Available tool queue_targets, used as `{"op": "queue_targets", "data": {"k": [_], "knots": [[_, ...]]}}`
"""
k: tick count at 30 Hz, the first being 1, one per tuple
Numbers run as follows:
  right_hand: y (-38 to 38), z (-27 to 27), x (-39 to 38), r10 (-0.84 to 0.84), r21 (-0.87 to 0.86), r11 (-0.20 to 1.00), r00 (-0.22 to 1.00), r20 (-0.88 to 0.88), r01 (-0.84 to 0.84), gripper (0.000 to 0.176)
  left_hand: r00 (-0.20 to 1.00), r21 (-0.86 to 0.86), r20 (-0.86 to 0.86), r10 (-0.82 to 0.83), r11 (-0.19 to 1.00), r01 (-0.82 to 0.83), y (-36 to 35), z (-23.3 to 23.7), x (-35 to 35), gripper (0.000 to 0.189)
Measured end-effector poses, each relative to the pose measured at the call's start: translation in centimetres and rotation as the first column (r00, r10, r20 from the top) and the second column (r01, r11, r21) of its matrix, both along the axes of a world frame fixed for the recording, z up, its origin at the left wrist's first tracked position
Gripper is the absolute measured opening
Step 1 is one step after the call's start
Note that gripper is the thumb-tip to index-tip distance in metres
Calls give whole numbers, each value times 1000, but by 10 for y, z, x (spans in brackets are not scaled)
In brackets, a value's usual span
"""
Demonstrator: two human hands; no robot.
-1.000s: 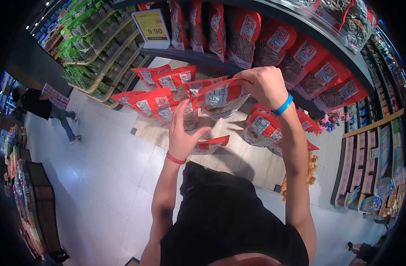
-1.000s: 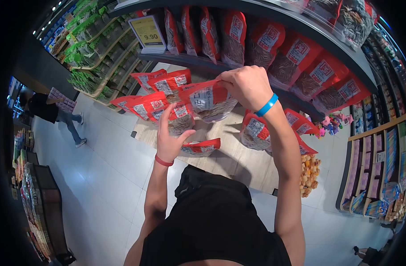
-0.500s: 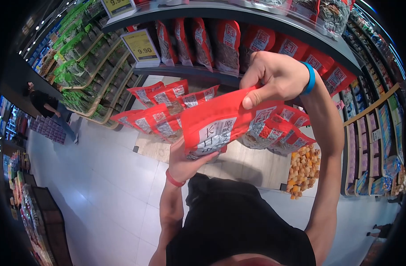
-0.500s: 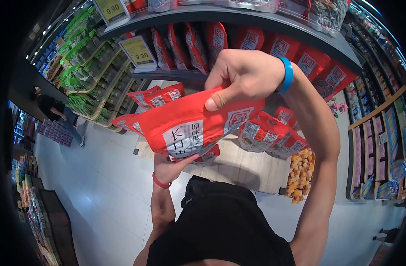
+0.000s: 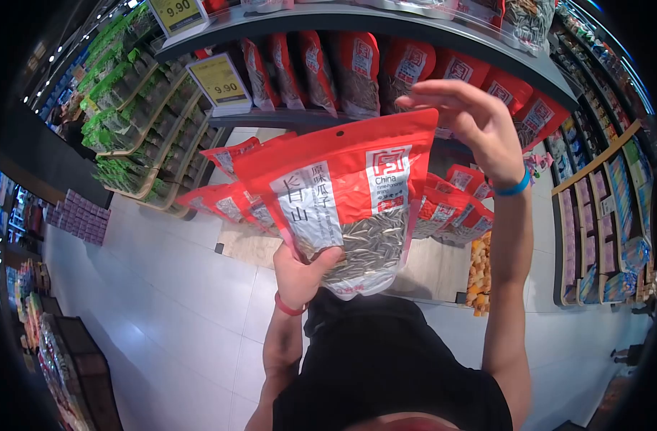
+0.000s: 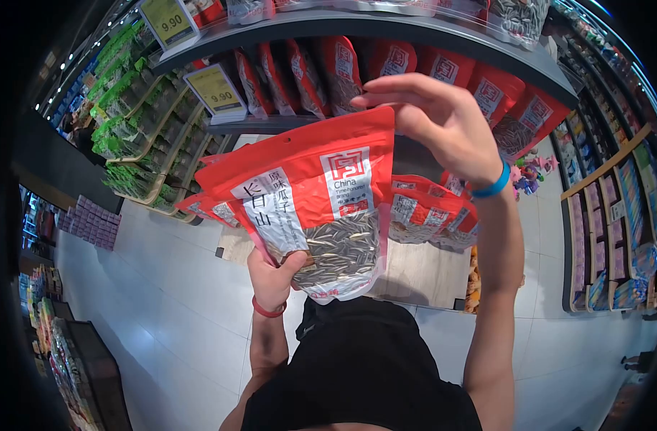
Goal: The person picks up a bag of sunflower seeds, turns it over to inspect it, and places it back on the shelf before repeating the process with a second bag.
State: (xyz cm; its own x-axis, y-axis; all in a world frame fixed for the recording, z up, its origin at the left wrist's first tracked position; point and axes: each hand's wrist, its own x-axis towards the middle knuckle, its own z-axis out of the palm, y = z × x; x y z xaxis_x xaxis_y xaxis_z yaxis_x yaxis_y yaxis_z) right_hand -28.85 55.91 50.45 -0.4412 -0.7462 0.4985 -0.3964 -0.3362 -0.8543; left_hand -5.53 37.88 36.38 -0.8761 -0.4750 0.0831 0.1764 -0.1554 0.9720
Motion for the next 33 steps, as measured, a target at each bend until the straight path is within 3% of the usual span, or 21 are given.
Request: {"op": "queue_targets", "data": {"k": [1,3,5,7,9,11,13,15,16,19,21,23,25,27,31,33], "knots": [[3,-18,4,24,-30,999,999,22,-23,57,999,14,-51,10,1000,-10,0,-3,-1,34],[2,-53,21,-86,-47,994,980,177,96,63,995,31,-94,23,999,-20,0,-9,0,33],[5,-100,26,-60,19,998,935,351,57,62,993,9,-109,46,999,-45,0,-14,-1,35],[7,-131,42,20,55,997,892,452,-50,53,995,15,-89,41,999,-39,3,-17,-1,35],[-3,-139,67,-64,89,996,818,572,16,40,997,22,-67,39,999,-37,5,-17,0,36],[-4,-150,70,-41,73,997,792,610,-4,31,996,-106,-5,-87,991,86,5,-10,5,36],[-2,-157,75,-43,62,998,759,649,3,29,996,0,-12,-94,996,94,0,-20,7,37],[-2,-170,79,-47,94,995,751,658,-20,31,982,108,-99,-159,980,170,-2,-26,8,38],[-1,-174,81,-49,120,992,751,658,-40,32,983,238,-158,-90,963,126,3,-25,4,37],[2,-176,87,11,74,994,765,644,-77,38,985,242,-149,-88,963,122,9,-25,3,36],[2,-184,92,61,6,996,730,681,-89,47,986,202,-144,-87,973,115,13,-30,5,35],[3,-183,97,-25,75,997,757,653,-32,49,984,93,-96,-153,982,162,13,-35,7,48],[7,-182,100,-40,88,996,741,670,-27,45,987,78,-89,-137,986,144,22,-27,7,48],[10,-177,104,-74,123,992,792,606,-1,42,996,125,-80,-25,992,35,32,-16,4,33],[14,-170,114,-146,148,986,808,570,74,38,1000,94,-28,8,996,-5,36,-24,3,32],[17,-170,118,-252,246,958,845,472,148,35,1000,-32,-12,11,999,-11,36,-24,1,32]]}}
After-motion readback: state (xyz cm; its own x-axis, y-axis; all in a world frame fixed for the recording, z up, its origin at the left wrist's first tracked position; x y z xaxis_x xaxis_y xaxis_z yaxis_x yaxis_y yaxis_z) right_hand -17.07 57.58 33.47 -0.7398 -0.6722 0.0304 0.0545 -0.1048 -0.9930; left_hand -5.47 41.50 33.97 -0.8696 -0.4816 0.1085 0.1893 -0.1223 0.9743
